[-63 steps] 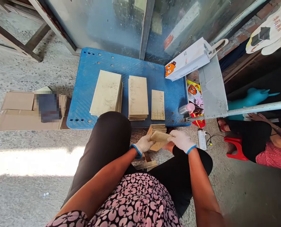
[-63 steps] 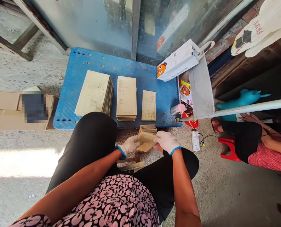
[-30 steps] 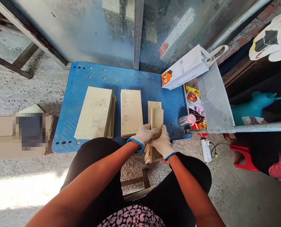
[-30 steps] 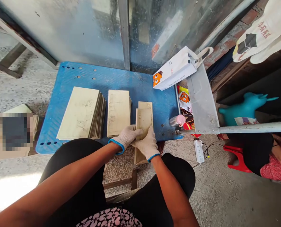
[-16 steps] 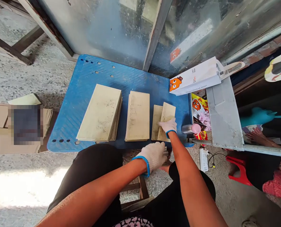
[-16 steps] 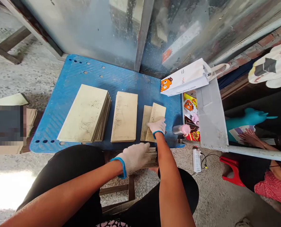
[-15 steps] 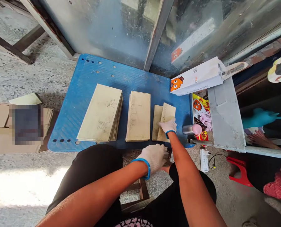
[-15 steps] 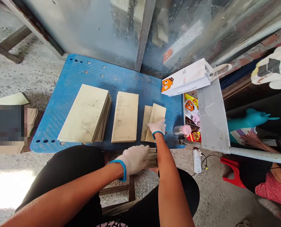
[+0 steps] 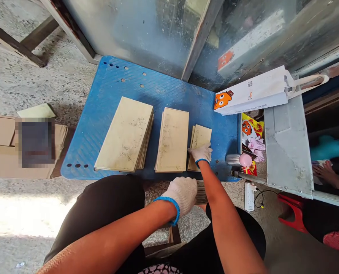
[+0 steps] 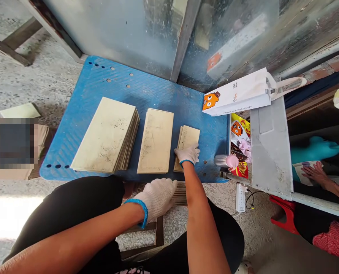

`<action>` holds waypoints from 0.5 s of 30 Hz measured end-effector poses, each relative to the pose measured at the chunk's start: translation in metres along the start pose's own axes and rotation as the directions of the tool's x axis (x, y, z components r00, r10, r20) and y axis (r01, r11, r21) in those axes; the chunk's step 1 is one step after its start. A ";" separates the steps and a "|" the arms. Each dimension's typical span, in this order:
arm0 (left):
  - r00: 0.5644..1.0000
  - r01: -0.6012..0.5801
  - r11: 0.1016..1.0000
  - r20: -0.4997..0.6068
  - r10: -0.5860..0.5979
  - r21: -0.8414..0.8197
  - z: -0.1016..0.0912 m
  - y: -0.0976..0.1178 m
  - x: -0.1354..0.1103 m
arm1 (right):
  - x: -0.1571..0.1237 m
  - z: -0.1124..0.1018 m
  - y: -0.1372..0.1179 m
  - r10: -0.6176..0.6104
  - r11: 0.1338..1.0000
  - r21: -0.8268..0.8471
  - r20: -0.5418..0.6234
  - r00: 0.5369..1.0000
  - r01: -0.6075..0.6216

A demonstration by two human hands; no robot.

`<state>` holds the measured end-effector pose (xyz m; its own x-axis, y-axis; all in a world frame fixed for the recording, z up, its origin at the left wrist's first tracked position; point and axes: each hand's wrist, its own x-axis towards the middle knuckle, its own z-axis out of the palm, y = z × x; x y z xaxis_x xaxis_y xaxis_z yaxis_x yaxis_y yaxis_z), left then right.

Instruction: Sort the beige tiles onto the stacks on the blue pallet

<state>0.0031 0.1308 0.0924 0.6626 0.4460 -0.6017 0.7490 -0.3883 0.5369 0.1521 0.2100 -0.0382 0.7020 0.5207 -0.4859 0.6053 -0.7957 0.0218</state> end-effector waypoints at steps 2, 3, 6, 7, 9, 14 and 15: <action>1.000 0.005 1.000 -0.010 -0.005 0.016 0.001 0.002 -0.001 | 0.000 0.001 0.001 -0.020 1.000 -0.012 -0.013 1.000 0.020; 1.000 0.010 1.000 -0.015 -0.010 0.023 0.002 0.003 -0.001 | 0.001 0.001 0.002 -0.029 1.000 -0.012 -0.010 1.000 0.028; 1.000 0.002 0.999 -0.010 -0.001 0.047 0.005 0.006 0.000 | 0.004 0.000 0.002 -0.043 0.999 0.004 0.003 0.999 0.043; 1.000 -0.009 0.999 0.000 0.009 0.053 0.006 0.006 0.000 | 0.005 0.000 0.002 -0.046 0.999 0.008 -0.001 0.999 0.046; 0.999 -0.027 0.998 0.020 0.026 0.063 0.006 0.006 0.001 | 0.007 0.001 0.002 -0.050 0.998 0.027 -0.022 0.999 0.050; 0.999 -0.033 0.995 0.016 0.032 0.091 0.006 0.008 0.002 | 0.015 0.005 0.009 -0.113 0.990 0.076 -0.042 0.993 0.116; 0.999 -0.039 0.994 0.014 0.038 0.100 0.005 0.009 0.002 | 0.016 0.006 0.011 -0.139 0.986 0.087 -0.041 0.989 0.142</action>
<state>0.0108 0.1238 0.0927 0.6906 0.4199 -0.5889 0.7193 -0.4841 0.4983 0.1675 0.2078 -0.0512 0.6263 0.6383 -0.4476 0.6638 -0.7377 -0.1232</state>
